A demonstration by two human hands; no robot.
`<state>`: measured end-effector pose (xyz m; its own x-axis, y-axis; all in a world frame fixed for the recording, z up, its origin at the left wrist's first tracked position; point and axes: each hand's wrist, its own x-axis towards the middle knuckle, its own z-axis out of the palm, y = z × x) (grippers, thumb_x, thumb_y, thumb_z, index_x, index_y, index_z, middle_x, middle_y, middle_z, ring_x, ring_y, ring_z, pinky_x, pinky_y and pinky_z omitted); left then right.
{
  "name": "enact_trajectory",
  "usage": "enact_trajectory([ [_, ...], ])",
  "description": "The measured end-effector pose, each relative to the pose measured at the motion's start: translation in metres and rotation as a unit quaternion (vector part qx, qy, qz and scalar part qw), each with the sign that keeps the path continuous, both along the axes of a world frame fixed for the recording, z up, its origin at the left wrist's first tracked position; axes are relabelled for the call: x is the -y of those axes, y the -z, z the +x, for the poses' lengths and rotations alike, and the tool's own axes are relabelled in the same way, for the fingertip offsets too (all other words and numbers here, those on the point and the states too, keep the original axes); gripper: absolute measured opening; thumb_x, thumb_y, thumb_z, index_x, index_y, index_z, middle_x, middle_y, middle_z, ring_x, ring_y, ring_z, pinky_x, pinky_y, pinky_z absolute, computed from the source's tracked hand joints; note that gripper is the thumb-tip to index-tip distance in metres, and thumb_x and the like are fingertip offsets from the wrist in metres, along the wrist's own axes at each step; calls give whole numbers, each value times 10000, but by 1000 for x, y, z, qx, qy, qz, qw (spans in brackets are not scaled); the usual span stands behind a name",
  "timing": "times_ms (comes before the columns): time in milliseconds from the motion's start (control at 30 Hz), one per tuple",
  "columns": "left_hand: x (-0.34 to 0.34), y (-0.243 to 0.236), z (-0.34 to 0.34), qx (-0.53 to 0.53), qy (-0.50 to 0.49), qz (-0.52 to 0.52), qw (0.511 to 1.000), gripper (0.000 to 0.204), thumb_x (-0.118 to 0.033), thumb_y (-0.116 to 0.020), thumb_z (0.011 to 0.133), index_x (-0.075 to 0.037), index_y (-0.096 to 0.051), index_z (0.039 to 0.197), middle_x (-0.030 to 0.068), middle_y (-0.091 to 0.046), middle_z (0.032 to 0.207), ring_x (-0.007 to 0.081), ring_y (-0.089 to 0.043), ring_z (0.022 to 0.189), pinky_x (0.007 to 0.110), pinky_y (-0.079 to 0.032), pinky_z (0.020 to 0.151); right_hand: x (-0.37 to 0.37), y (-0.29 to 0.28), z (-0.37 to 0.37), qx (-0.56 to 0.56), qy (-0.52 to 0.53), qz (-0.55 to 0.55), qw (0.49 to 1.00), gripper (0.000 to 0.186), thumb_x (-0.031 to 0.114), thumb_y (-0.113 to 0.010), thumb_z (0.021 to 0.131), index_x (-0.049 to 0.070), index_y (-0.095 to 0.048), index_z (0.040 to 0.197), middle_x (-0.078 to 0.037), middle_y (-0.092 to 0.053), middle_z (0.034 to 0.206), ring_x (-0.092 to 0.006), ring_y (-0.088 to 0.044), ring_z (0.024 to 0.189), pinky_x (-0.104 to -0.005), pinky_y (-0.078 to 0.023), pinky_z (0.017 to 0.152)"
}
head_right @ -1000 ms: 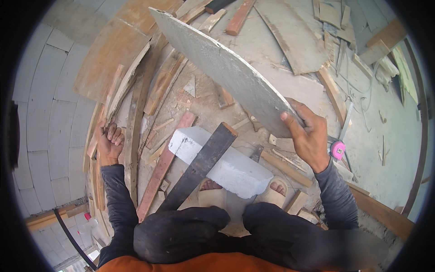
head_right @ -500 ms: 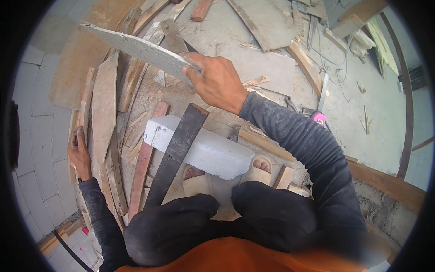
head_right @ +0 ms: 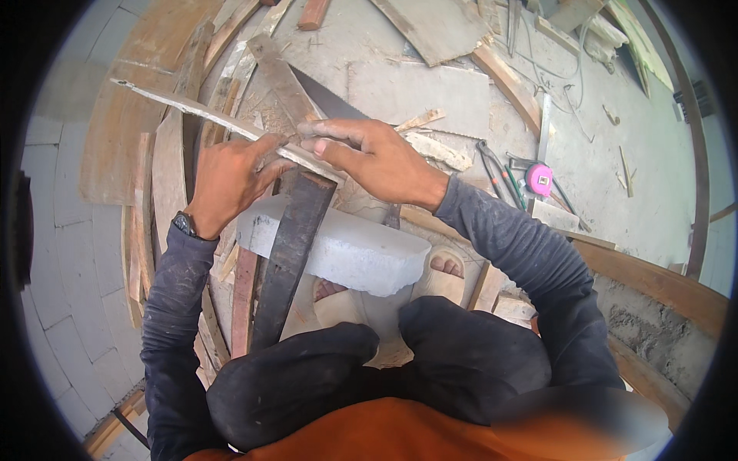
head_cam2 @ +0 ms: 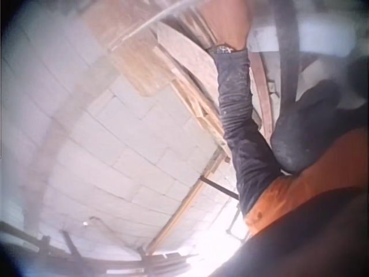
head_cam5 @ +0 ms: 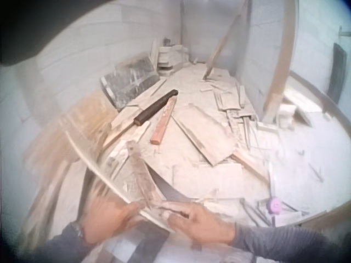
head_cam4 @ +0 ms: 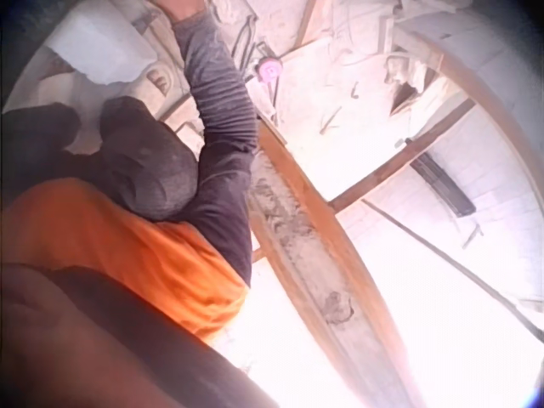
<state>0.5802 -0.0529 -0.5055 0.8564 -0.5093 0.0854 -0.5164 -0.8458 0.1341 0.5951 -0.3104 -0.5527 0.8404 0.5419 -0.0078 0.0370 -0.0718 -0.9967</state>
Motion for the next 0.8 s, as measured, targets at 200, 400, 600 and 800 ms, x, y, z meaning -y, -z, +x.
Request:
enact_trajectory([
  [200, -18, 11, -13, 15, -19, -25, 999, 360, -374, -816, 887, -137, -737, 1147, 134, -685, 722, 328, -694, 668, 436, -523, 602, 25, 1, -20, 59, -115, -152, 980, 531, 175, -694, 939, 81, -630, 1457, -218, -692, 1350, -330, -668, 1234, -416, -498, 1092],
  [400, -4, 16, -8, -13, -22, -24, 999, 351, -409, -787, 907, -148, -722, 1134, 132, -685, 703, 339, -700, 675, 456, -516, 596, 12, 24, -29, 178, -106, -245, 947, 671, 168, -741, 899, 95, -532, 1532, -238, -627, 1436, -440, -631, 1262, -483, -495, 1105],
  [600, 0, -3, -8, 11, -22, -66, 998, 315, -405, -778, 915, -179, -708, 1124, 129, -696, 714, 340, -709, 689, 456, -515, 595, -2, 32, -27, 152, -34, -225, 962, 591, 94, -686, 944, 87, -531, 1514, -268, -720, 1205, -436, -723, 1047, -474, -572, 906],
  [800, 32, -24, -9, 53, 50, -152, 986, 317, -368, -780, 907, -127, -705, 1099, 121, -693, 684, 338, -718, 682, 462, -515, 585, 45, -4, -48, 159, 8, -225, 961, 403, 92, -666, 973, -13, -640, 1361, -261, -750, 1061, -381, -763, 920, -413, -572, 831],
])
